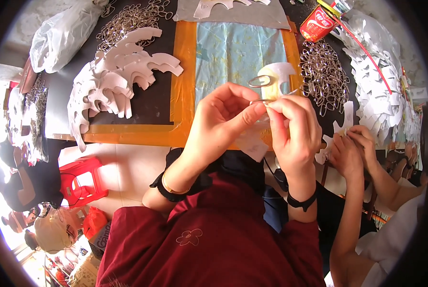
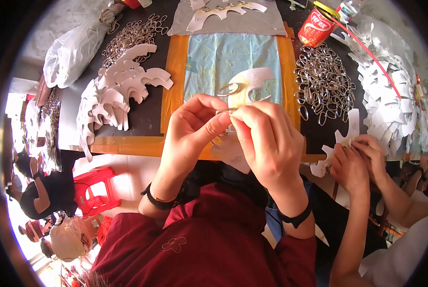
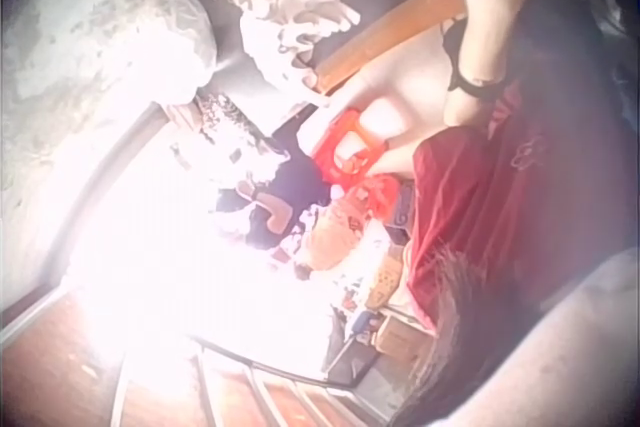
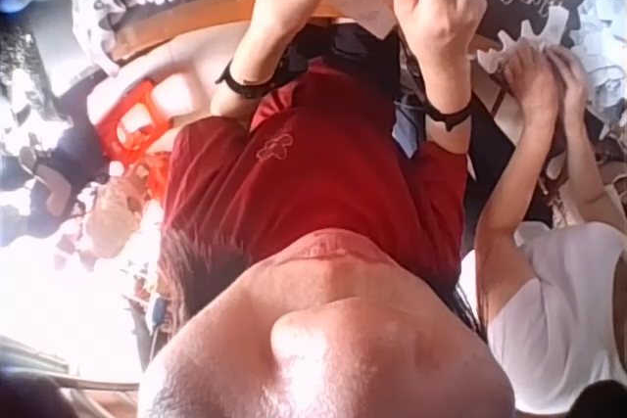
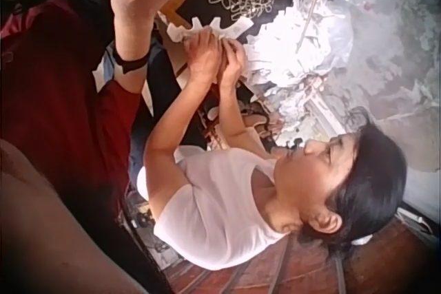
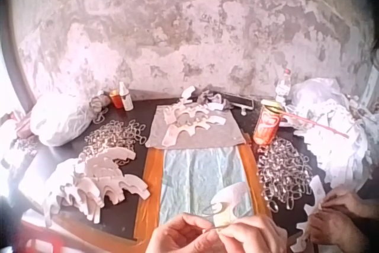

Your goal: The recorder is assembling metal rings and buckles onto white leather shoe upper components at a workshop table.

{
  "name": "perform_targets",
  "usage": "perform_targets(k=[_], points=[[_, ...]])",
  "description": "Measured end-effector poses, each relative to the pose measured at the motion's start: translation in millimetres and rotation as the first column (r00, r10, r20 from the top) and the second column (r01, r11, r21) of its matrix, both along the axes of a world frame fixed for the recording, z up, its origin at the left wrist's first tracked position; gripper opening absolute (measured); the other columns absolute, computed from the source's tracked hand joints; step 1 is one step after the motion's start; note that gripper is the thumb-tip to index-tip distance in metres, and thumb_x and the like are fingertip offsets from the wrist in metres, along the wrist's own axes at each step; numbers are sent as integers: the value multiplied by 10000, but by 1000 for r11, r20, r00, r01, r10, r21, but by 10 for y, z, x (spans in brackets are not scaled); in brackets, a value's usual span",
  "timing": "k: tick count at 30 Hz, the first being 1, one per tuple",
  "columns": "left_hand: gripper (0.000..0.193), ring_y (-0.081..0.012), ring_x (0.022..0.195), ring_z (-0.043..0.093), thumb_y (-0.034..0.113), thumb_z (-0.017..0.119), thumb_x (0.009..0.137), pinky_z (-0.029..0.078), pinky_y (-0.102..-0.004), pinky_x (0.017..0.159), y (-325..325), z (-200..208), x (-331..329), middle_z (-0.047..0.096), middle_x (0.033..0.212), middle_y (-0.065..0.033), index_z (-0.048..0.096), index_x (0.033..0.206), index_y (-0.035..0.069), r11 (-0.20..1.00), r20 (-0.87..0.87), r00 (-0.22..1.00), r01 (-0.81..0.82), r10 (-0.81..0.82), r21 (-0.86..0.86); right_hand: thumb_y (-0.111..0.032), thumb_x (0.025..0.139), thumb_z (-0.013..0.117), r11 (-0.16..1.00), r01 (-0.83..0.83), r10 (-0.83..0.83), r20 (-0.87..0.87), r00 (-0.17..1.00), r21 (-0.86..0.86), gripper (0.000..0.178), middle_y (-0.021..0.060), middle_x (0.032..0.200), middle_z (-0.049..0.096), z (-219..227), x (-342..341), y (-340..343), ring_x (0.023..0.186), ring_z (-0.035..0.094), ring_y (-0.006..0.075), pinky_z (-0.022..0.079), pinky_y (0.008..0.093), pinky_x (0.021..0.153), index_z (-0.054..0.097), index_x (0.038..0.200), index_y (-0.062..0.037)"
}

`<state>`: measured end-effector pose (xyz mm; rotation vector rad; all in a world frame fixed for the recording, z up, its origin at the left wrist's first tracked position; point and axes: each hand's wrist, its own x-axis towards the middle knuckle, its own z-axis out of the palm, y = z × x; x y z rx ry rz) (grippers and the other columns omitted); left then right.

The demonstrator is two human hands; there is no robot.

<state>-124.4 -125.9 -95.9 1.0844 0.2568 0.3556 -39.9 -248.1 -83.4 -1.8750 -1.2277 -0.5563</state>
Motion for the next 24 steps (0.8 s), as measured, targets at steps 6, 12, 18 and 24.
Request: perform_targets(k=[6, 12, 18, 24], points=[[209, -39, 789, 563, 147, 657, 858, 455, -200, 667, -48, -27, -38, 654, 853, -35, 645, 996, -8, 999, -1, 1000, -27, 27, 47, -17, 762, 677, 1000, -21, 21, -17, 1000, -15, 182, 88, 805, 561, -12, -15, 7, 681, 587, 250, 481, 338, 559, 547, 888, -34], [165, -48, 799, 559, 70, 643, 852, 458, -191, 691, -17, 49, -55, 631, 843, -32, 631, 965, -49, 873, -58, 997, -23, 59, 487, 15, 811, 616, 997, -16, 25, -108, 994, 80, 141, 121, 820, 556, -27, -60, -3, 684, 589, 258, 478, 333, 553, 522, 913, -11], [168, -68, 810, 581, 52, 647, 843, 468, -211, 709, 60, 81, -49, 646, 878, -52, 623, 982, -39, 853, -73, 997, 64, -31, 518, 12, 807, 632, 997, -13, 26, -193, 981, 71, 133, 108, 814, 566, 1, -43, 20, 675, 591, 240, 473, 306, 537, 532, 893, -10], [174, -136, 653, 599, 124, 692, 802, 472, -263, 617, 51, -9, -38, 654, 781, -93, 659, 917, -3, 887, 58, 998, -61, 39, 458, 23, 781, 663, 998, -35, 52, -322, 945, 57, 121, 81, 787, 582, 93, -64, 8, 628, 562, 154, 432, 249, 499, 569, 848, -12]])
